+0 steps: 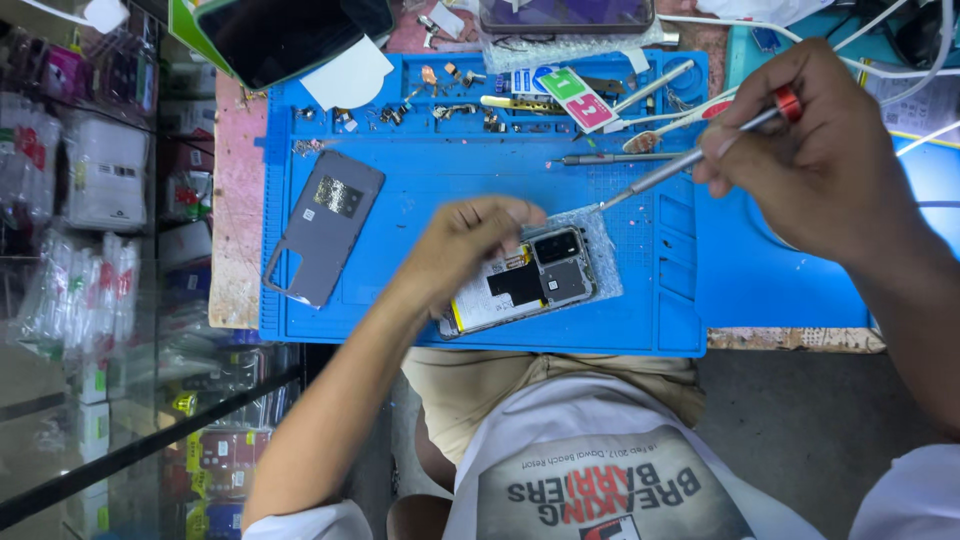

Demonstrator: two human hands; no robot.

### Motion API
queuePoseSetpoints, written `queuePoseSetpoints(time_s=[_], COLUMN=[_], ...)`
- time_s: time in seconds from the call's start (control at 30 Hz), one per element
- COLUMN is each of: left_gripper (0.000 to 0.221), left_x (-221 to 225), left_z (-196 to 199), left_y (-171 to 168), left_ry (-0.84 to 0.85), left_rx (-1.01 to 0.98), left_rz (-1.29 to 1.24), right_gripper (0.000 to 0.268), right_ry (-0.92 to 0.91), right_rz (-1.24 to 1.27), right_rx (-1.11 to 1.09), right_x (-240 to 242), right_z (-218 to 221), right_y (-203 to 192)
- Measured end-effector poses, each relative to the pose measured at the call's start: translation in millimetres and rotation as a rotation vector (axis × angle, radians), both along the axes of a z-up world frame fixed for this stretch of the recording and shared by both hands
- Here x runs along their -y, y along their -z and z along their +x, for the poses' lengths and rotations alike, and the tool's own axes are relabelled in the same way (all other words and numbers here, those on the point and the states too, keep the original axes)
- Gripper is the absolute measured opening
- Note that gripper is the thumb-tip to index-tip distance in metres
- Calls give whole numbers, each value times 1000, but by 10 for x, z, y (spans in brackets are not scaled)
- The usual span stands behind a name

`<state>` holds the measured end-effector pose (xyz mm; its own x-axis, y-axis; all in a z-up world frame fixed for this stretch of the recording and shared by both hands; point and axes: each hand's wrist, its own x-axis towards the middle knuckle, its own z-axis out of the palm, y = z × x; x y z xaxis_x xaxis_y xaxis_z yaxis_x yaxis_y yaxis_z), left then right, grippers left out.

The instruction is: The person disassembles a mobile phone by removing the back cover and using a screwdriver to remove internal screws.

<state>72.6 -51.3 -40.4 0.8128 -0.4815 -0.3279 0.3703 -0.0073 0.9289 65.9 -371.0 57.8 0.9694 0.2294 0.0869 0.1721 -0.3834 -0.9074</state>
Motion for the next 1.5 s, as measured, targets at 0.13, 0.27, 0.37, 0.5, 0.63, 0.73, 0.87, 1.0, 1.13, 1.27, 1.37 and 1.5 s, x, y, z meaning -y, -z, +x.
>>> queuePoseSetpoints(time_s=[0.13, 0.27, 0.37, 0.5, 0.63, 0.73, 0.87, 1.0, 1.13, 1.27, 1.37, 1.5], left_gripper=[21, 42, 43, 39, 57, 56, 39, 17, 8, 6, 10, 31], left_x=[-144, -140, -32, 114, 171, 190, 223, 298, 204, -3, -189, -210], left_z=[747, 939, 550, -142, -489, -527, -491, -399, -266, 225, 776, 757], left_y=[32, -70, -167, -372, -467, -456, -470, -508, -469, -193, -60, -76], left_ry=[-150, -227, -178, 34, 90, 56, -30, -19, 50, -87, -245, -268], left_rx=[525, 1241, 1193, 1045, 955, 955, 967, 994, 1026, 1029, 1176, 1176], left_rz=[521, 941, 869, 787, 771, 781, 659, 562, 521, 666, 873, 766], right_gripper=[24, 33, 32, 29, 29, 31, 32, 34, 31, 33, 35, 33], right_ry=[-126, -83, -126, -147, -163, -154, -112, -57, -35, -49, -50, -120], right_rz=[-197, -502, -462, -419, -445, -422, -386, -366, -295, -387, -429, -377], right_rx=[190, 131, 226, 223, 205, 206, 221, 171, 168, 229, 167, 230], right_x=[-193, -464, -508, -508, -501, -466, -402, -329, -219, -262, -414, -448], right_z=[-65, -189, -131, -145, -158, -159, -201, -234, -238, -262, -268, -234], right_y=[-6, -5, 61, 118, 145, 180, 185, 164, 187, 203, 229, 192])
